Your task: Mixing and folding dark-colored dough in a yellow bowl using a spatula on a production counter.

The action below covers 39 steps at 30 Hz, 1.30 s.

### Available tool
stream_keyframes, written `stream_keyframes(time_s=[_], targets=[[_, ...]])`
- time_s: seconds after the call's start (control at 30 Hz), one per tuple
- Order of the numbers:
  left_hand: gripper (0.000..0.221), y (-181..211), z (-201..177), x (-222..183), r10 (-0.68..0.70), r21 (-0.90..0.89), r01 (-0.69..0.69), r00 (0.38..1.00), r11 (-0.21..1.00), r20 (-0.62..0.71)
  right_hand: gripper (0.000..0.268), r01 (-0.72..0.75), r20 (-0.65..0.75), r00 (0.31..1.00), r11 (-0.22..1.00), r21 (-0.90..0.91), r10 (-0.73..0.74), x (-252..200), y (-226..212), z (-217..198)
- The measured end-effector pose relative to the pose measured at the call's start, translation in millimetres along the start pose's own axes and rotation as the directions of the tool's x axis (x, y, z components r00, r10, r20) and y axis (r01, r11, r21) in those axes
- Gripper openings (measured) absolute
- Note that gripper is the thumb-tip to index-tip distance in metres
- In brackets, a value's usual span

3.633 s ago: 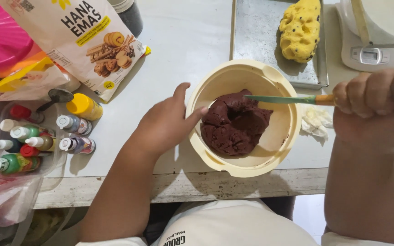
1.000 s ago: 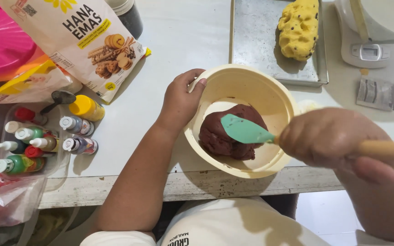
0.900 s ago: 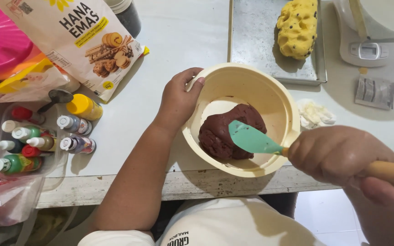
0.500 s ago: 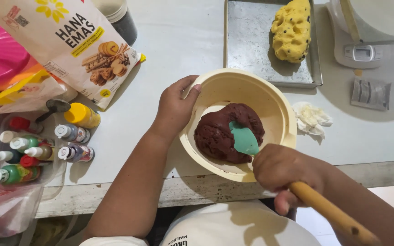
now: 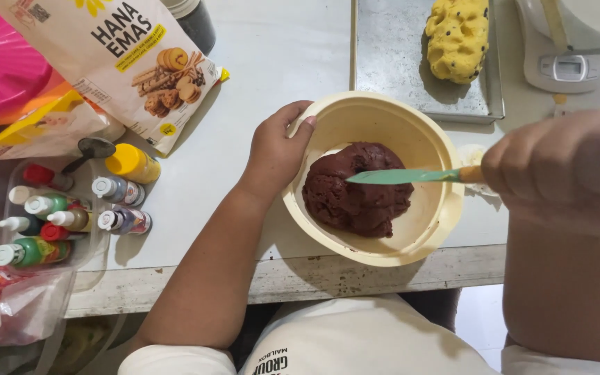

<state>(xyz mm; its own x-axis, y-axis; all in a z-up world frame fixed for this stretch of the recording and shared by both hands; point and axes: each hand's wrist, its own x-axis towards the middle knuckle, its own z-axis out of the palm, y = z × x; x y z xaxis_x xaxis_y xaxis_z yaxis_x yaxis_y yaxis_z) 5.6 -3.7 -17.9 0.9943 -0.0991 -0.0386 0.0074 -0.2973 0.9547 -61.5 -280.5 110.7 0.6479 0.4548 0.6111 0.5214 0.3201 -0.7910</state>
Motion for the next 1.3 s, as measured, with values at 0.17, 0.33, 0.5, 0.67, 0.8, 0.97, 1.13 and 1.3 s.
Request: stream_keyframes(time_s=[0.17, 0.33, 0.5, 0.67, 0.8, 0.97, 1.13, 1.3], targets=[[0.045, 1, -1, -1, 0.012, -0.007, -0.012, 1.000, 1.000, 0.002, 0.056, 0.074, 0.279, 0.956, 0.995, 0.062, -0.089, 22, 2, 49], [0.052, 0, -3, -1, -0.026, 0.006, 0.026, 0.999, 1.000, 0.026, 0.062, 0.017, 0.489, 0.872, 0.999, 0.041, -0.035, 25, 9, 66], [0.050, 4, -4, -1, -0.030, -0.012, 0.031, 0.999, 0.999, 0.034, 0.062, -0.060, 0.490, 0.870, 0.998, -0.011, 0.057, -5, 7, 46], [0.052, 2, -3, -2, -0.018, 0.002, 0.018, 0.999, 1.000, 0.039, 0.063, -0.104, 0.429, 0.895, 0.992, -0.068, 0.123, -19, 10, 42], [0.049, 0, -2, -1, 0.007, 0.016, -0.007, 1.000, 1.000, 0.028, 0.061, -0.075, 0.381, 0.919, 0.994, -0.077, 0.099, -19, 30, 45], [0.047, 9, -6, -4, -0.003, 0.041, 0.001, 0.999, 0.999, 0.049, 0.058, -0.086, 0.276, 0.957, 0.996, -0.016, 0.087, -43, 73, 29], [0.045, -2, -2, -1, 0.027, 0.025, -0.028, 0.999, 0.999, 0.025, 0.056, -0.122, 0.174, 0.980, 0.983, 0.134, 0.098, -16, 46, 9], [0.041, -5, -2, -1, 0.080, 0.024, -0.080, 0.997, 0.997, -0.020, 0.024, -0.077, -0.206, 0.978, 0.955, -0.288, 0.017, -26, 1, -17]])
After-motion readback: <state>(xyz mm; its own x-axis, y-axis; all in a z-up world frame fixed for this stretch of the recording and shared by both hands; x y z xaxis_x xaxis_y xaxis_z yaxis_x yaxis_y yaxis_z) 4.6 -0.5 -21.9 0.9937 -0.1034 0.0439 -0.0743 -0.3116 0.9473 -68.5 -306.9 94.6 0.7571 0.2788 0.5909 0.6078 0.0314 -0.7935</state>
